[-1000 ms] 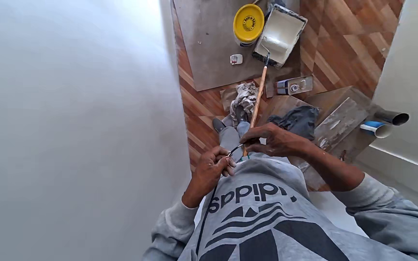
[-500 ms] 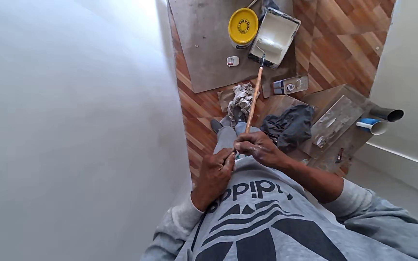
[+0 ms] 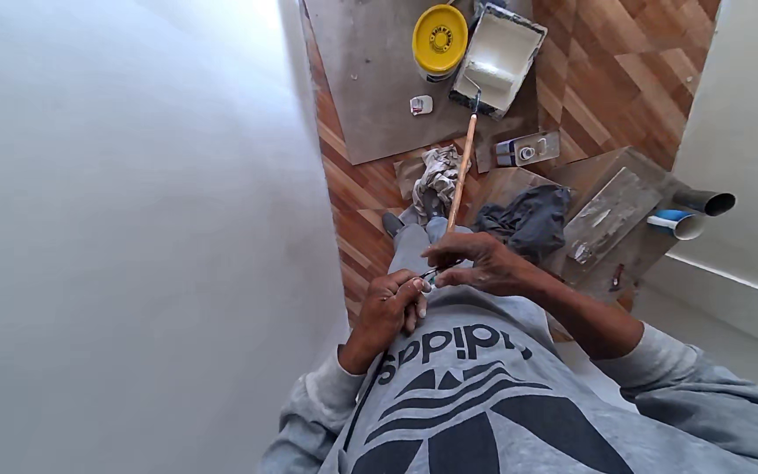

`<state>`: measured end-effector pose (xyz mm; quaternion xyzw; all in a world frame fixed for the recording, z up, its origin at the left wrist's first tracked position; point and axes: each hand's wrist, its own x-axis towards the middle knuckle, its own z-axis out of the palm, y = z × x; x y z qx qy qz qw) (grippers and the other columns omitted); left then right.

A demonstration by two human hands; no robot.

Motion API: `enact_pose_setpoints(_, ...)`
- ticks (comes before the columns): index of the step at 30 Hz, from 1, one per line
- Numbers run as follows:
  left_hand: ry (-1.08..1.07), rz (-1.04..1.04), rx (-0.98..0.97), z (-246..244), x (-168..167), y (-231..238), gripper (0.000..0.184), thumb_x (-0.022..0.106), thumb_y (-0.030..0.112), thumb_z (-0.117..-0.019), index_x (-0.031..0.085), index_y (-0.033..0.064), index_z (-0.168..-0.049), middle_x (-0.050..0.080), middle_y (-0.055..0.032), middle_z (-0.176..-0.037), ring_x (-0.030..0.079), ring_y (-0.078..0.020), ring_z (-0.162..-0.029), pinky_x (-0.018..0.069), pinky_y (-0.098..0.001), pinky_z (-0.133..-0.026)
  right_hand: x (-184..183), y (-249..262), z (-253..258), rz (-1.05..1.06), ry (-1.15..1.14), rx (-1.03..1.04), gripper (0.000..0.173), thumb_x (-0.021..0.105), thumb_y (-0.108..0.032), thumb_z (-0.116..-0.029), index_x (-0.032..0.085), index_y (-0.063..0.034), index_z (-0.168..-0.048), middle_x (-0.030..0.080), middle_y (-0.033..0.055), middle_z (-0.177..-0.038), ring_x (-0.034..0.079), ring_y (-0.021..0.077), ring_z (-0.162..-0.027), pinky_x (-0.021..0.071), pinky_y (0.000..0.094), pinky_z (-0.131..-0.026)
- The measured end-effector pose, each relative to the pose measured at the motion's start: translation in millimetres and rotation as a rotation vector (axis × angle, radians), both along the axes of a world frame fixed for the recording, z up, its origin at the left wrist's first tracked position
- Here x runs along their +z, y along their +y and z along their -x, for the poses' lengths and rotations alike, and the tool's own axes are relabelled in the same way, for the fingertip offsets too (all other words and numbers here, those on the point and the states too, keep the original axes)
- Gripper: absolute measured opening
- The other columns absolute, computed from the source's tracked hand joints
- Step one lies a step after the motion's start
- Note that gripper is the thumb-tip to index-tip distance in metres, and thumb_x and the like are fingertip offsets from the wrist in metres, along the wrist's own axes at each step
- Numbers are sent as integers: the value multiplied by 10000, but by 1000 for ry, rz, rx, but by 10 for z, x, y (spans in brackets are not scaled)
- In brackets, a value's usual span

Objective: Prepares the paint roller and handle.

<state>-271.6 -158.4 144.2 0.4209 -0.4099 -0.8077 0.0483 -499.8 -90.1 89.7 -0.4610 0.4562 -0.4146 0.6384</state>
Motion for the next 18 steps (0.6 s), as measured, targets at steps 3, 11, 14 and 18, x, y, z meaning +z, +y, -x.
enact_pose_setpoints(3, 26, -47, 41, 36, 15, 11, 248, 482, 92, -1063, 690, -31, -1005, 665, -37, -672, 561, -66, -476, 472, -200, -442, 29, 11, -94, 156, 76, -54, 164, 638, -117, -1015, 764, -13, -1028, 721, 40, -961, 676, 66, -877, 588, 229, -796)
enact_pose_setpoints(11, -151, 606, -243, 124, 109, 154, 237, 527, 104, -1042, 728, -18, -1078, 680, -17, -734, 616, -64, -592, 549, -240, -569, -195, -61, -356, -523, -135, -161, 315, 457, -210, -1101, 607, -54, -871, 556, -10, -687, 505, 47, -554, 451, 204, -536)
enact_pose_setpoints(14, -107, 358, -139, 90, 86, 63, 239, 491, 92, -1070, 700, -23, -1085, 672, 0, -718, 591, -63, -536, 528, -222, -502, -257, -85, -240, -511, -279, -243, 337, 433, -232, -1104, 617, -40, -896, 577, 19, -692, 561, 92, -587, 509, 252, -574)
enact_pose_setpoints(18, -24, 158, -25, 13, 45, 26, 252, 451, 88, -1083, 669, -36, -1069, 671, -18, -727, 595, -85, -545, 524, -224, -507, -129, -52, -53, -190, -226, -90, 154, 631, -119, -1007, 691, 3, -1080, 706, 81, -899, 688, 153, -790, 612, 324, -748)
